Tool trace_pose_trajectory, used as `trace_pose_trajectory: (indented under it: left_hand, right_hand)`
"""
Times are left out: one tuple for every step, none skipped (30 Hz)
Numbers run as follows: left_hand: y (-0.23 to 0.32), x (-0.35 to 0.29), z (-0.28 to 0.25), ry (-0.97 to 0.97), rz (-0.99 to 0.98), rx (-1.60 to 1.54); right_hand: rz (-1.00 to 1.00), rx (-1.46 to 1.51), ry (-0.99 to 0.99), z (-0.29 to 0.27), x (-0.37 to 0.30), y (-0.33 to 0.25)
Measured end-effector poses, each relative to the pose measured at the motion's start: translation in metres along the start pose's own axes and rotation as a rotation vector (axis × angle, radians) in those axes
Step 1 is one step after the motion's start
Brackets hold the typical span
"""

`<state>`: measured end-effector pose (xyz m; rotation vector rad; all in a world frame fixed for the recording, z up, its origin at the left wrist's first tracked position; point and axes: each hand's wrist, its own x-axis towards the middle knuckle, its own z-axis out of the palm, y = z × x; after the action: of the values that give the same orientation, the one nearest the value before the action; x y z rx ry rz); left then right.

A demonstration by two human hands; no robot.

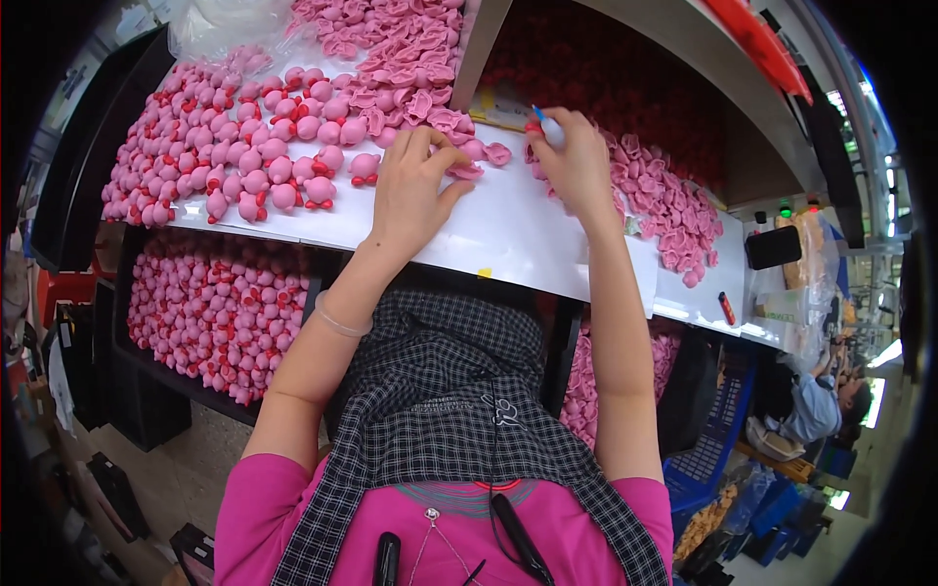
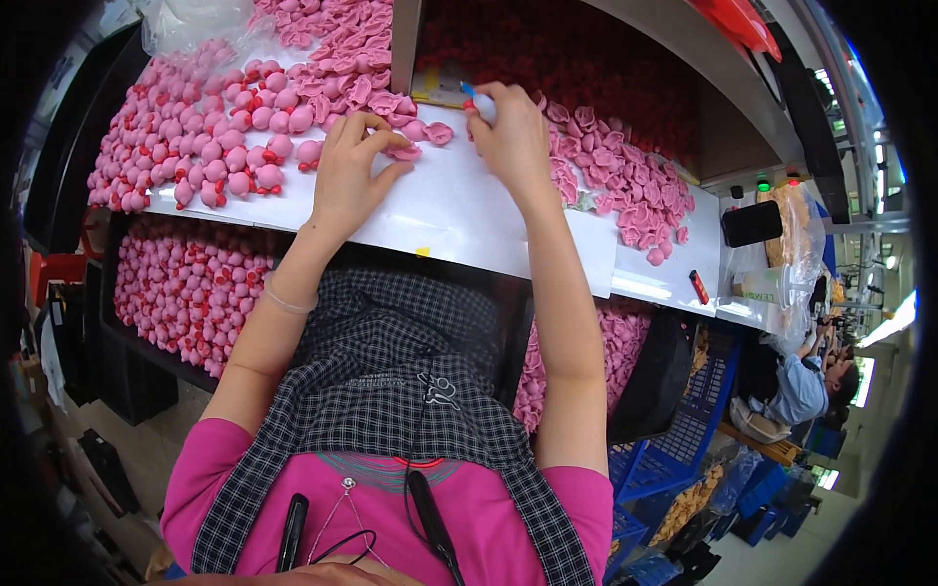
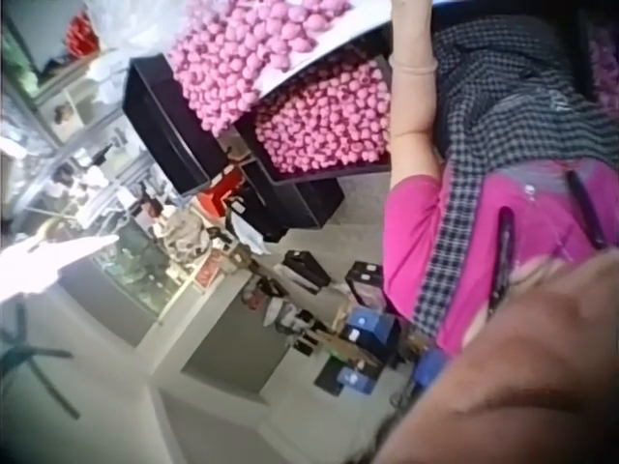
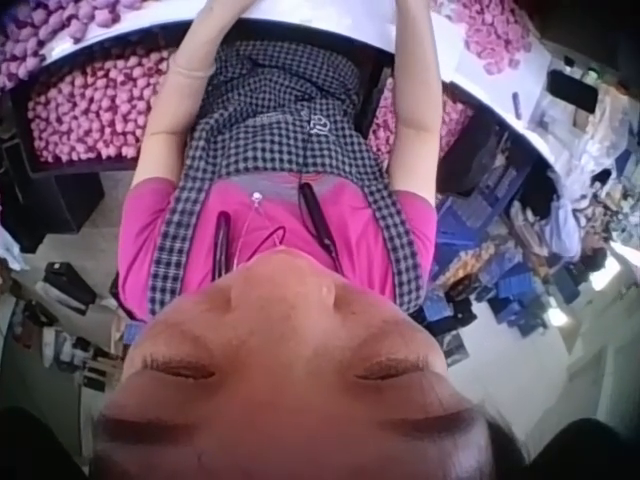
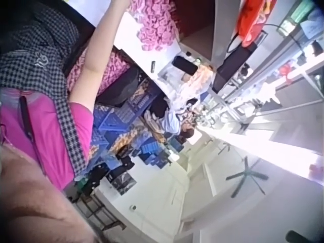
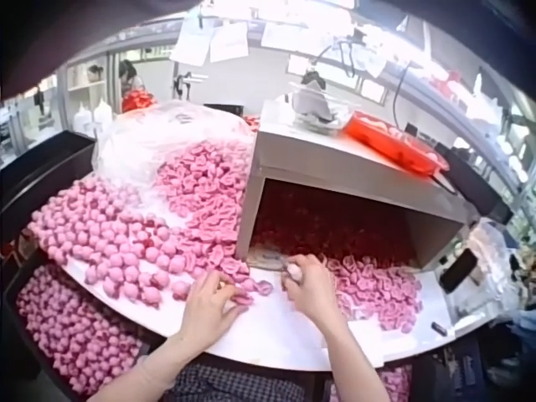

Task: The person assembles toy figurines by applying glue from a dispenser bottle and pressing the components together by hand. The person then uncaps the dispenser bottle and refills it with glue from another bottle.

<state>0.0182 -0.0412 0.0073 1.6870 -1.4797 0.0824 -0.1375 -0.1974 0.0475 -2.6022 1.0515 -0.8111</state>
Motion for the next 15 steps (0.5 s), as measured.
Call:
trace_pose_trajectory:
  left_hand:
    - [-0.001,0.001,0.0,-0.006,0.012,0.004]
    - [-0.002,0.001,0.0,-0.012,0.022,0.01]
    - [-0.001,0.0,-0.002,-0.012,0.019,0.011]
    - [0.001,0.0,-0.003,-0.02,0.041,-0.006]
    - [0.003,-0.002,-0.004,-0.027,0.063,-0.022]
    - [0.002,-0.004,-0.002,-0.032,0.063,-0.023]
    - [0.001,-0.006,-0.001,-0.072,0.103,-0.119]
    - [0.002,-0.007,-0.002,-0.112,0.142,-0.215]
    - [0.006,-0.011,-0.003,-0.115,0.143,-0.214]
    - [0.013,-0.015,-0.005,-0.213,-0.049,-0.504]
    - [0.018,-0.019,-0.006,-0.31,-0.247,-0.79]
    - [0.02,-0.022,-0.007,-0.312,-0.246,-0.788]
    - [0.02,-0.025,-0.007,-0.315,-0.354,-1.033]
    - [0.02,-0.028,-0.006,-0.315,-0.463,-1.278]
    - [0.019,-0.03,-0.006,-0.316,-0.465,-1.277]
  right_hand:
    - [0.005,0.085,-0.003,-0.005,-0.013,-0.004]
    - [0.004,0.086,-0.006,-0.008,-0.024,-0.009]
    - [0.021,0.108,-0.037,-0.009,-0.036,-0.015]
    - [0.045,0.127,-0.064,-0.011,-0.046,-0.019]
    - [0.05,0.126,-0.064,-0.012,-0.054,-0.021]
    - [0.117,0.263,-0.114,-0.012,-0.06,-0.023]
    - [0.182,0.399,-0.162,-0.012,-0.064,-0.025]
    - [0.149,0.518,-0.119,-0.009,-0.069,-0.025]
    - [0.151,0.519,-0.117,-0.005,-0.072,-0.019]
    - [0.031,0.537,-0.069,-0.003,-0.073,-0.015]
    - [-0.09,0.554,-0.021,-0.002,-0.073,-0.012]
    - [-0.089,0.556,-0.018,-0.002,-0.076,-0.012]
    - [0.043,0.675,-0.062,-0.006,-0.078,-0.022]
    - [0.177,0.793,-0.106,-0.009,-0.079,-0.028]
    - [0.179,0.795,-0.106,-0.008,-0.079,-0.028]
